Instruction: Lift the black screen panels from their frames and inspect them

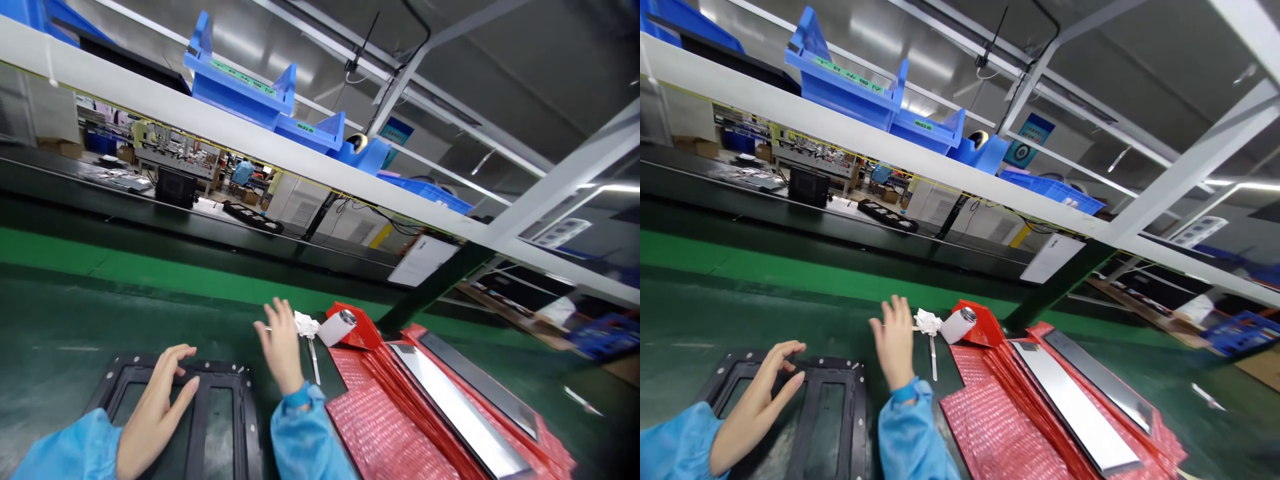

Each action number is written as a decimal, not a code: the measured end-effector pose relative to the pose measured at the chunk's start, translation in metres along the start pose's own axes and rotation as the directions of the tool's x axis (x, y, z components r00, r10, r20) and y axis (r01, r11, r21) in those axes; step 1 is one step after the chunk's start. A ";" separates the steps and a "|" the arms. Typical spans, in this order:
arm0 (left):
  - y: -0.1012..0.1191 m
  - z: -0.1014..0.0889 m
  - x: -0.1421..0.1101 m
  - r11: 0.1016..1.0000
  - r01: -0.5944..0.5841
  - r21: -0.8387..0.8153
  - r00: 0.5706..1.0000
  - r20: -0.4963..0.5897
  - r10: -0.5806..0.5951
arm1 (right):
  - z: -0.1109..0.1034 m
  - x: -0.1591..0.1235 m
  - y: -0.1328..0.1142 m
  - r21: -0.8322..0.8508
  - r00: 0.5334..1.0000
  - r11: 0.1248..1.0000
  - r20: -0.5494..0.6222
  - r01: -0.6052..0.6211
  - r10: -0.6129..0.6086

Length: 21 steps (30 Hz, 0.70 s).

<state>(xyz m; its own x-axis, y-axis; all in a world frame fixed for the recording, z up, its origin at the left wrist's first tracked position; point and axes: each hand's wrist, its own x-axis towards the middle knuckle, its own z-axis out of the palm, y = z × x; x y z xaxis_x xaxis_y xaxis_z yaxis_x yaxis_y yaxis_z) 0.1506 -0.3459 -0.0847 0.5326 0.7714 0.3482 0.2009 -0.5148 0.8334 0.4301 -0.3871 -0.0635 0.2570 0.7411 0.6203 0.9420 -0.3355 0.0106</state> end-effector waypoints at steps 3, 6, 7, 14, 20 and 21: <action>-0.012 0.003 -0.002 0.998 -0.050 0.037 0.999 -0.015 0.051 | -0.019 -0.021 -0.073 0.293 0.922 0.878 -0.035 0.378 -0.385; -0.021 0.005 -0.006 0.974 -0.184 0.135 0.983 0.034 0.181 | -0.029 -0.038 -0.113 0.466 0.805 0.697 -0.059 0.545 -0.590; -0.022 0.005 -0.008 0.956 -0.240 0.171 0.970 0.091 0.227 | -0.030 -0.041 -0.116 0.490 0.786 0.670 -0.052 0.557 -0.616; -0.005 0.008 -0.022 0.855 -0.468 0.223 0.867 0.302 0.396 | -0.020 -0.048 -0.107 0.511 0.605 0.490 -0.077 0.706 -0.792; -0.005 0.014 -0.025 0.856 -0.469 0.220 0.873 0.261 0.412 | -0.012 -0.063 -0.118 0.481 0.630 0.550 -0.005 0.682 -0.777; -0.005 0.014 -0.025 0.854 -0.472 0.218 0.872 0.260 0.415 | -0.012 -0.065 -0.119 0.482 0.637 0.557 -0.004 0.676 -0.771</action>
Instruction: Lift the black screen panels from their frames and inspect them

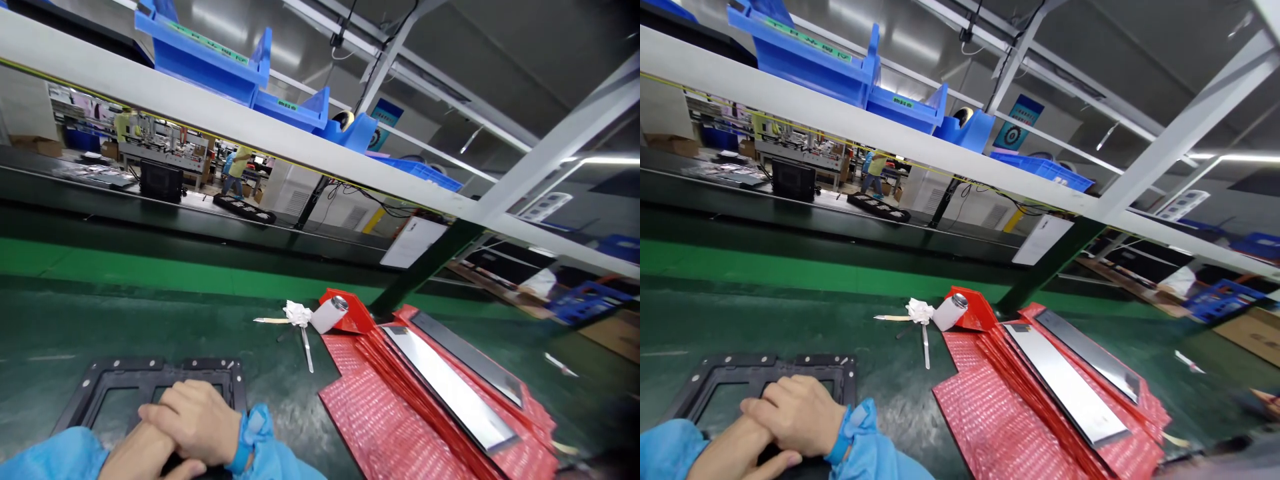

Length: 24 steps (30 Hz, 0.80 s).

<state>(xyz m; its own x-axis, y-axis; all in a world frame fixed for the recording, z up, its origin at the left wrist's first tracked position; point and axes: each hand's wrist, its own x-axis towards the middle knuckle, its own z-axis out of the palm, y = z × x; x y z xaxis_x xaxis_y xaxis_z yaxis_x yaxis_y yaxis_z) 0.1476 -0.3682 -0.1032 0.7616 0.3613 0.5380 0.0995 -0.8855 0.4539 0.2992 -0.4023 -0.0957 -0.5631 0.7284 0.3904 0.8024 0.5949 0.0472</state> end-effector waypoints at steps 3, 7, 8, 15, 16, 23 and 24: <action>0.001 -0.002 0.001 0.999 -0.026 -0.020 0.999 -0.039 0.026 | -0.001 -0.002 -0.001 0.007 1.000 1.000 0.004 -0.021 0.021; 0.001 -0.005 0.001 0.996 -0.013 -0.092 0.999 -0.034 0.010 | -0.001 -0.003 0.000 0.024 0.999 1.000 0.052 -0.007 0.006; 0.001 -0.005 0.001 0.994 -0.004 -0.111 1.000 -0.020 0.001 | 0.000 -0.003 0.001 0.027 0.998 1.000 0.063 -0.002 0.000; 0.001 -0.004 -0.002 0.994 -0.026 -0.106 0.999 -0.025 0.023 | 0.006 -0.005 0.003 0.068 0.999 0.998 0.044 0.006 -0.009; 0.001 -0.004 -0.002 0.994 -0.024 -0.102 1.000 -0.018 0.022 | 0.006 -0.005 0.003 0.075 0.999 0.997 0.037 0.008 -0.011; 0.006 -0.008 0.002 0.996 -0.064 -0.069 0.995 -0.076 0.059 | 0.006 -0.006 0.004 0.086 1.000 0.996 0.003 0.009 -0.009; 0.006 -0.008 0.002 0.995 -0.067 -0.072 0.995 -0.081 0.061 | 0.007 -0.006 0.004 0.086 1.000 0.996 -0.004 0.013 -0.013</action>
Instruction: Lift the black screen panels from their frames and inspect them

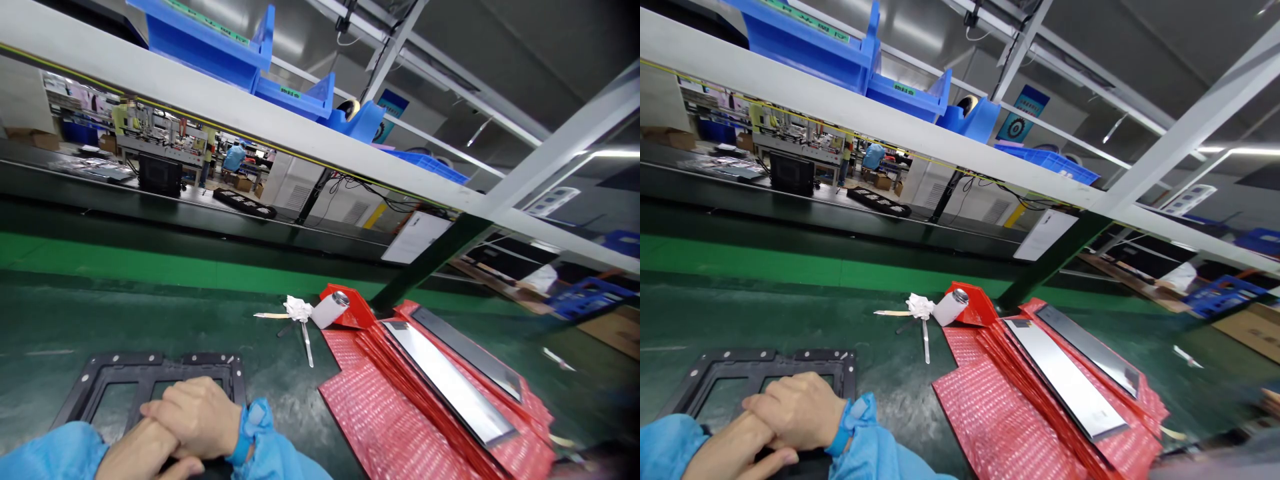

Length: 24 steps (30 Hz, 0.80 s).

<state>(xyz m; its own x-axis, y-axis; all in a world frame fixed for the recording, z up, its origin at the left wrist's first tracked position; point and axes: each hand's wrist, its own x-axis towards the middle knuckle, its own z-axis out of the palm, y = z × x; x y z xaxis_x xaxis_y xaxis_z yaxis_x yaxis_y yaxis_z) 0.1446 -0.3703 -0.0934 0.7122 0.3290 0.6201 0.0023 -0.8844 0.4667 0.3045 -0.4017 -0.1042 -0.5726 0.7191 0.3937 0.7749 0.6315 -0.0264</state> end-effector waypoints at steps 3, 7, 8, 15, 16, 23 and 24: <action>-0.003 0.001 -0.002 0.999 0.028 -0.035 0.998 0.066 -0.025 | -0.001 0.002 0.000 -0.006 1.000 1.000 -0.030 0.006 -0.006; -0.013 -0.003 -0.005 0.996 0.048 -0.076 0.976 0.214 -0.031 | -0.026 0.006 0.000 0.025 0.990 0.999 -0.143 0.022 -0.018; -0.015 -0.006 -0.004 0.996 0.046 -0.073 0.974 0.223 -0.028 | -0.039 0.003 0.002 0.038 0.978 0.999 -0.207 0.029 -0.021; -0.014 -0.022 0.012 0.966 0.199 -0.165 0.979 0.087 -0.187 | -0.159 -0.104 0.076 0.223 0.042 0.603 -0.918 -0.766 0.394; -0.012 -0.022 0.014 0.958 0.221 -0.181 0.975 0.059 -0.213 | -0.169 -0.125 0.093 0.277 -0.084 0.477 -0.919 -0.834 0.386; -0.009 -0.024 0.023 0.935 0.280 -0.218 0.953 -0.057 -0.299 | -0.160 -0.215 0.172 0.221 -0.175 -0.044 -0.616 -0.974 0.768; -0.010 -0.026 0.024 0.932 0.289 -0.219 0.948 -0.068 -0.310 | -0.153 -0.219 0.176 0.187 -0.174 -0.078 -0.573 -0.979 0.801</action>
<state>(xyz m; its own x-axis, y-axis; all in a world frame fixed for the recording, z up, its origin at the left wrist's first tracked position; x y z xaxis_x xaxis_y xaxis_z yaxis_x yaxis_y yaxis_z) 0.1439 -0.3450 -0.0670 0.6269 0.6090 0.4859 0.0548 -0.6567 0.7522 0.6070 -0.4925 -0.0540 0.8735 0.2146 0.4369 0.4497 -0.6994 -0.5555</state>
